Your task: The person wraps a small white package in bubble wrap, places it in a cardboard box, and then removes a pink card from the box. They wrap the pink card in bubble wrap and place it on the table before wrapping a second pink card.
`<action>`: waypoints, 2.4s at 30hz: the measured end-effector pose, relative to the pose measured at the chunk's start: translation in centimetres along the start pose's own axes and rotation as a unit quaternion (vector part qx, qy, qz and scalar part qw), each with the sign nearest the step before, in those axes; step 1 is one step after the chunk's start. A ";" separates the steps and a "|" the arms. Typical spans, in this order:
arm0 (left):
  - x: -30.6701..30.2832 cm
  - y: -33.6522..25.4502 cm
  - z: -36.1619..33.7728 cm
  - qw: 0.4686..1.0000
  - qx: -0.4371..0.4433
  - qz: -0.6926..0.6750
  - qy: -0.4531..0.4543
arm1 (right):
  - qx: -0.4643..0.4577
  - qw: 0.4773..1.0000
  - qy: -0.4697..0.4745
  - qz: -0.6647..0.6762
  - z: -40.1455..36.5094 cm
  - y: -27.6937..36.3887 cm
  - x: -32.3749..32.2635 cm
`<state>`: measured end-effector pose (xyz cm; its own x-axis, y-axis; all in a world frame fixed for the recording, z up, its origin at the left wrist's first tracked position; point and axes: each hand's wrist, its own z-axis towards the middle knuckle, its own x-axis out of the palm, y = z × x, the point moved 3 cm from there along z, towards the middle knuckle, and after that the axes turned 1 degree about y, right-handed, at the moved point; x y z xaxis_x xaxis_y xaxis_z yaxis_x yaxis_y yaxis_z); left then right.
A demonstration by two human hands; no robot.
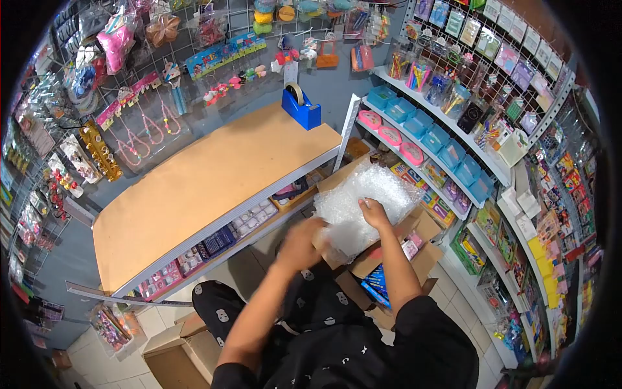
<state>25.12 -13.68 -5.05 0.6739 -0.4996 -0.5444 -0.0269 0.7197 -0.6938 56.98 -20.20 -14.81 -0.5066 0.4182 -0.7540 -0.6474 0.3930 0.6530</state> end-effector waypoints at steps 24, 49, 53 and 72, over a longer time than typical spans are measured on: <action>13.2 6.4 4.2 0.972 -0.170 -0.128 0.103 | -0.227 0.959 -0.108 -0.132 -5.6 19.0 -15.1; -14.9 2.9 -19.1 0.853 -0.263 -0.404 -0.202 | -0.118 0.705 0.326 0.619 -11.4 25.3 13.1; -18.1 2.4 -18.3 0.871 -0.219 -0.356 -0.258 | -0.226 0.730 0.248 0.595 -9.1 28.0 13.6; -30.3 8.0 -9.9 0.912 -0.231 0.329 -0.088 | -0.398 0.910 0.052 0.104 7.2 40.0 15.4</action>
<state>-2.82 2.41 1.19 0.5067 0.0810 -0.8583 -0.7480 0.5363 -0.3910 27.38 7.86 0.18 -0.6891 0.3200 -0.6502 -0.7183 -0.4206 0.5542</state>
